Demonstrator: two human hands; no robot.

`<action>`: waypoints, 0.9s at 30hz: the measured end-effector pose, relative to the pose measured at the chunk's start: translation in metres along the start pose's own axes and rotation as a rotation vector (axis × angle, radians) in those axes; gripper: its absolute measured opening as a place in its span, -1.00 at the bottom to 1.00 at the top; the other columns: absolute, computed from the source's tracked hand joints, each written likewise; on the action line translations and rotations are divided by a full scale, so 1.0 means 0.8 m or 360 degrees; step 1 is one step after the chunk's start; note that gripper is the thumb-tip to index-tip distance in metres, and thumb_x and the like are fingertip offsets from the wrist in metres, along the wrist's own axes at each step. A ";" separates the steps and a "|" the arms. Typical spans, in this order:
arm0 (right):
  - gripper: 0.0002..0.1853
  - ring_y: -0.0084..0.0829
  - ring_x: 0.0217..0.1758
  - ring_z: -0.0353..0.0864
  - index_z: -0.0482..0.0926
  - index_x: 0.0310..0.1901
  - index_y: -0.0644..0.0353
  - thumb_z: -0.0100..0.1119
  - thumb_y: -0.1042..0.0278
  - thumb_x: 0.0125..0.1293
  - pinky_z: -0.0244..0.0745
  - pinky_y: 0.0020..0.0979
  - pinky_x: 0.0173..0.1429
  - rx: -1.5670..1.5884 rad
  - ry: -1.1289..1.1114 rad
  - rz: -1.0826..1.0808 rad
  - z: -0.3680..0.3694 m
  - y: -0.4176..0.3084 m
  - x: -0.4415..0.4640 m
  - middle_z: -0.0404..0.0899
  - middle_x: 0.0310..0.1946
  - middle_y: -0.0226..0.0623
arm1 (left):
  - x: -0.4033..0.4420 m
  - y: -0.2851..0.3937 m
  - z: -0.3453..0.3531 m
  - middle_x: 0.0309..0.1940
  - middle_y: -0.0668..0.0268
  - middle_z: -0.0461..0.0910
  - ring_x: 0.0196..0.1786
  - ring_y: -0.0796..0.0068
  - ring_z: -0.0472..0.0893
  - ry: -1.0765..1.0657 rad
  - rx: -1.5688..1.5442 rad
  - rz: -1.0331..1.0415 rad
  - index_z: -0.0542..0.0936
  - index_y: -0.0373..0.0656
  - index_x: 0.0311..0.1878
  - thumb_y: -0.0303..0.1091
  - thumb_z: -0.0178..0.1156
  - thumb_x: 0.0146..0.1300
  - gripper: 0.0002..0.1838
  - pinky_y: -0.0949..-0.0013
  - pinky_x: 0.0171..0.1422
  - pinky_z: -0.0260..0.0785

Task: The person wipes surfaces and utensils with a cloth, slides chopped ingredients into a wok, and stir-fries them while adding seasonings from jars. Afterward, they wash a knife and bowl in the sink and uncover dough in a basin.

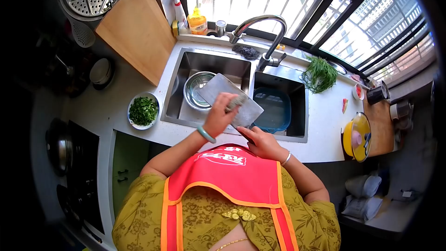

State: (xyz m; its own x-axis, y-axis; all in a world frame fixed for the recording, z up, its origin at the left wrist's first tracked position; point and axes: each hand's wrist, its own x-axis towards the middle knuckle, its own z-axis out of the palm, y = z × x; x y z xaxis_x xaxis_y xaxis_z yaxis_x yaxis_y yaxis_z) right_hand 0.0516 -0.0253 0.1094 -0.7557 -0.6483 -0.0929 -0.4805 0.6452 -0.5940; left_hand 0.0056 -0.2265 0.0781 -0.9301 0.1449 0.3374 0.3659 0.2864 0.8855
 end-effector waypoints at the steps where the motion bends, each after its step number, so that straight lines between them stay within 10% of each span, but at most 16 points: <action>1: -0.43 -0.08 -0.45 0.52 0.33 0.18 -0.02 0.10 0.44 0.04 0.47 -0.21 -0.38 0.0001 -0.0008 -0.0003 0.011 0.004 0.004 0.42 -0.34 -0.05 | -0.004 0.007 0.018 0.08 0.15 0.34 0.10 0.23 0.41 -0.0142 0.0107 0.0213 0.41 -0.18 0.04 -0.50 0.11 0.12 -0.63 0.24 0.23 0.21; 4: -0.44 -0.16 -0.49 0.52 0.35 0.17 0.01 0.15 0.35 0.05 0.45 -0.28 -0.47 -0.0325 -0.0049 -0.0229 0.018 0.002 0.009 0.43 -0.39 -0.07 | -0.007 -0.004 0.049 0.20 0.07 0.26 0.35 0.08 0.13 -0.0287 0.0436 0.0286 0.36 -0.18 0.14 -0.54 0.09 0.02 -0.49 0.07 0.44 -0.18; 12: -0.40 -0.19 -0.52 0.52 0.30 0.22 -0.05 0.16 0.31 0.07 0.44 -0.29 -0.48 -0.0303 -0.0178 -0.0098 0.009 -0.031 -0.007 0.42 -0.39 -0.09 | 0.019 -0.089 0.008 0.24 0.04 0.23 0.36 0.11 0.13 -0.0256 0.0936 0.0057 0.29 -0.25 0.20 -0.47 0.05 0.06 -0.45 0.10 0.44 -0.17; 21: -0.41 -0.15 -0.47 0.56 0.30 0.22 -0.12 0.15 0.30 0.08 0.49 -0.27 -0.44 -0.0197 -0.0214 0.0100 0.015 -0.030 -0.018 0.45 -0.29 -0.06 | 0.025 -0.198 -0.094 -0.06 -0.05 0.44 -0.05 -0.08 0.46 -0.0137 0.0965 -0.0704 0.38 -0.23 0.07 -0.46 -0.02 0.10 -0.60 0.11 0.07 0.33; 25: -0.45 -0.15 -0.42 0.56 0.32 0.19 -0.12 0.11 0.34 0.11 0.49 -0.27 -0.38 0.0038 0.0014 0.0191 0.023 -0.012 -0.028 0.46 -0.28 -0.13 | -0.005 -0.238 -0.111 -0.22 0.05 0.55 -0.14 0.12 0.57 0.0038 0.0339 -0.0695 0.40 -0.24 0.05 -0.44 -0.04 0.15 -0.64 0.18 -0.04 0.43; 27: -0.48 -0.12 -0.34 0.53 0.31 0.19 -0.09 0.07 0.36 0.14 0.47 -0.26 -0.26 0.0169 0.0056 0.0308 0.023 -0.017 -0.030 0.45 -0.29 -0.14 | -0.001 -0.182 -0.089 -0.23 0.14 0.56 -0.13 0.26 0.58 -0.0090 -0.0524 -0.1356 0.39 -0.25 0.06 -0.43 -0.07 0.22 -0.67 0.22 -0.10 0.49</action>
State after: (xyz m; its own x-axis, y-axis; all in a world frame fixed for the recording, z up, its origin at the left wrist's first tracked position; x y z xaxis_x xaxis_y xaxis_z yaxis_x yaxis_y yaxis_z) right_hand 0.0847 -0.0260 0.1050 -0.8452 -0.5009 -0.1865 -0.2769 0.7088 -0.6488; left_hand -0.0490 -0.3360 -0.0280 -0.8751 0.0569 -0.4807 -0.4794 0.0345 0.8769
